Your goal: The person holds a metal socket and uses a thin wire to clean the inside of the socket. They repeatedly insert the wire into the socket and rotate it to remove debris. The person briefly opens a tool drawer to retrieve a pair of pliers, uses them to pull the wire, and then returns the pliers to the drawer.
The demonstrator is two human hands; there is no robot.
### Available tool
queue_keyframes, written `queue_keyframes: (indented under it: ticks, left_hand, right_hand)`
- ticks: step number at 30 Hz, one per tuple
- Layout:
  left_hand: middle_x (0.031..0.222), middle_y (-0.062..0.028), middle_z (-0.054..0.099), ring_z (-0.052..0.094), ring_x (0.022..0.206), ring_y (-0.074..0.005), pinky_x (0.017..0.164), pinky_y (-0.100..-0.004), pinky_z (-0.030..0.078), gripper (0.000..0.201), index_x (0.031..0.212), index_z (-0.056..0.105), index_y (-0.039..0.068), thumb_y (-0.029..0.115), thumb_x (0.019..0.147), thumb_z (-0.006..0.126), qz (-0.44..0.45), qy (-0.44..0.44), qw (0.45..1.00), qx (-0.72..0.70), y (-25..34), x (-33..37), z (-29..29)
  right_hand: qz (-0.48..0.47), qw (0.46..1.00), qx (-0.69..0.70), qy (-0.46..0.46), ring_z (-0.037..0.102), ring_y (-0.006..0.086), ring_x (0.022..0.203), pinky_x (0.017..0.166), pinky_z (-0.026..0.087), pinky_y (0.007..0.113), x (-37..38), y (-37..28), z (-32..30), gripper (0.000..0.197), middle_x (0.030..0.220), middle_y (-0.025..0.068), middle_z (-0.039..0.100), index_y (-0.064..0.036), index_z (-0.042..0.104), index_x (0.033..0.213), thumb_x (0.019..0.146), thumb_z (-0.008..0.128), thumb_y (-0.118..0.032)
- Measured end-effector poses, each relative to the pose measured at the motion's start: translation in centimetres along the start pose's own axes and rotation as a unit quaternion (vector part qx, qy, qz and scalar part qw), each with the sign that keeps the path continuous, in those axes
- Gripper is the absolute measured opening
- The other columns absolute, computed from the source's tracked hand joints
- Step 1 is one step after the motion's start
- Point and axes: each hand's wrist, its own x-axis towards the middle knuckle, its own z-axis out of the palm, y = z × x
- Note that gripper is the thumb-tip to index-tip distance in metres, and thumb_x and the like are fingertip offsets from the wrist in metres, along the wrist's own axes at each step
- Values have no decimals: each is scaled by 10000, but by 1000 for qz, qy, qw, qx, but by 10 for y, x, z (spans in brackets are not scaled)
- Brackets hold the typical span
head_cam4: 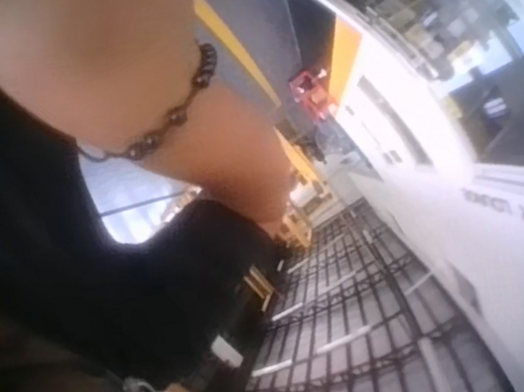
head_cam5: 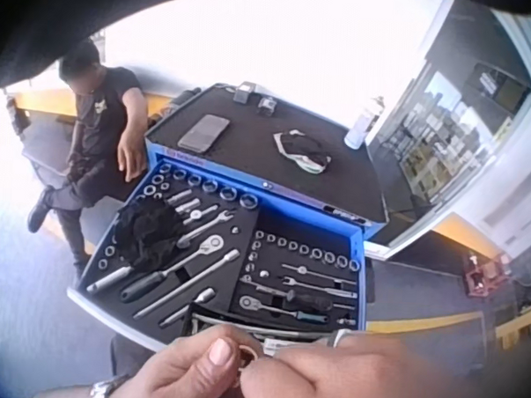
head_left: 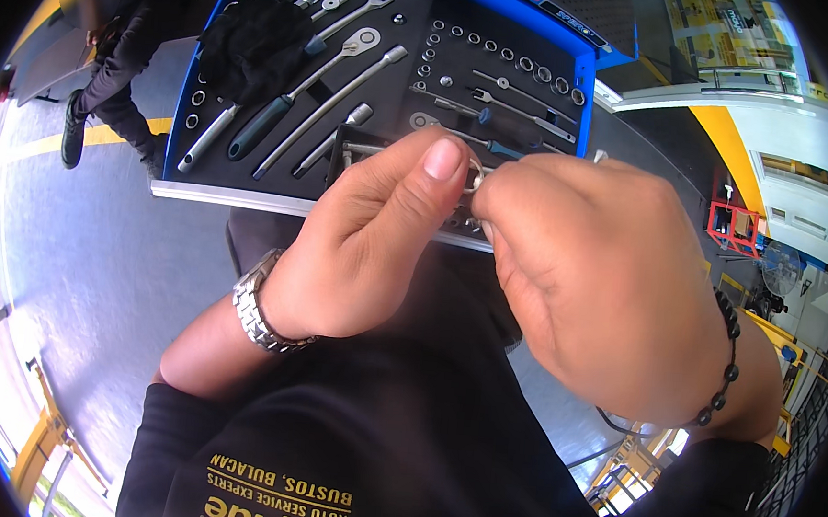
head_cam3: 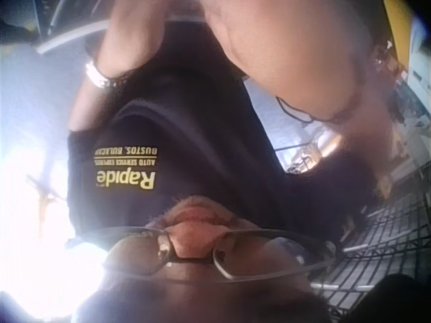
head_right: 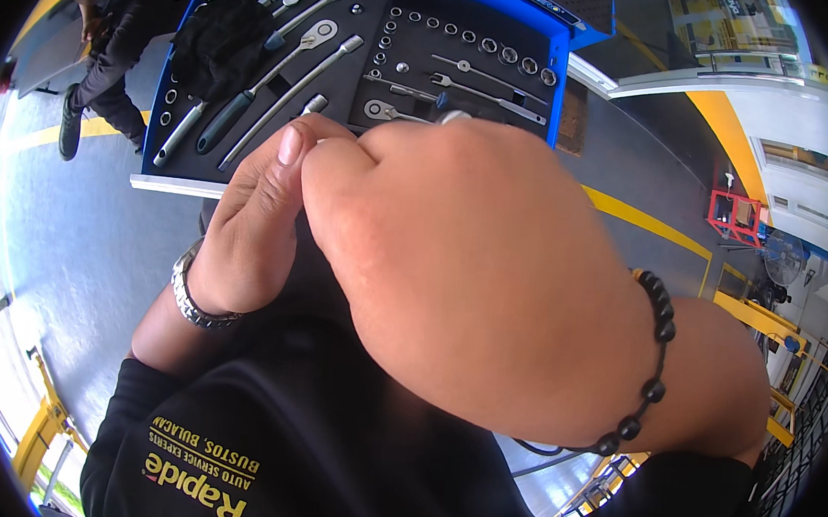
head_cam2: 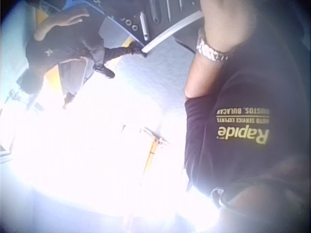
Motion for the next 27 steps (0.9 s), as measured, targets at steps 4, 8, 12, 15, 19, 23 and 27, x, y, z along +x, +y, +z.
queue_keyframes:
  ticks: [4,8,12,15,19,23,27]
  left_hand:
    - [809,20,483,392,721,-71,666,-243,345,469,965,558,34,414,1071,303,-43,2,997,-57,10,-2,0]
    - [756,5,468,376,673,-85,639,-238,322,678,889,527,36,615,1013,195,16,-45,998,-43,11,-4,-8]
    - [678,-50,480,413,599,-136,635,-288,362,878,880,453,65,891,817,164,-10,1,994,-105,22,-7,-8]
    - [658,-50,472,395,570,-121,603,-265,351,873,964,434,96,904,798,149,14,-15,986,-164,18,-8,-11]
    - [747,-108,507,408,556,-115,512,-233,355,704,1070,408,158,819,863,285,90,-8,983,-159,12,-7,0]
    - [806,-162,511,430,545,-138,453,-247,381,522,1145,405,192,655,919,492,221,-52,968,-107,4,0,0]
    - [791,-147,487,441,544,-156,461,-262,389,433,1183,402,223,547,943,560,241,-105,958,-112,3,1,0]
  right_hand:
    - [-33,999,31,11,596,357,642,564,467,418,4,10,-2,121,738,143,613,0,620,870,765,634,58]
    - [-42,997,58,20,583,296,585,536,446,372,7,5,-24,125,697,128,608,9,646,904,779,642,21]
    - [-58,993,99,10,583,238,554,524,429,327,-4,10,-30,125,710,117,641,7,656,926,813,650,-45]
    - [-67,990,120,29,593,230,555,536,444,325,-14,9,-19,121,760,118,678,1,650,940,850,650,-79]
    - [-25,983,136,118,607,226,582,566,467,332,-28,2,10,122,794,111,686,-4,637,935,883,653,-114]
    - [77,956,246,137,614,202,663,624,480,321,-33,-3,14,167,830,127,658,-6,586,967,921,634,-159]
    - [89,908,378,161,599,186,745,679,471,295,-41,5,25,199,906,170,626,-10,516,1009,977,569,-199]
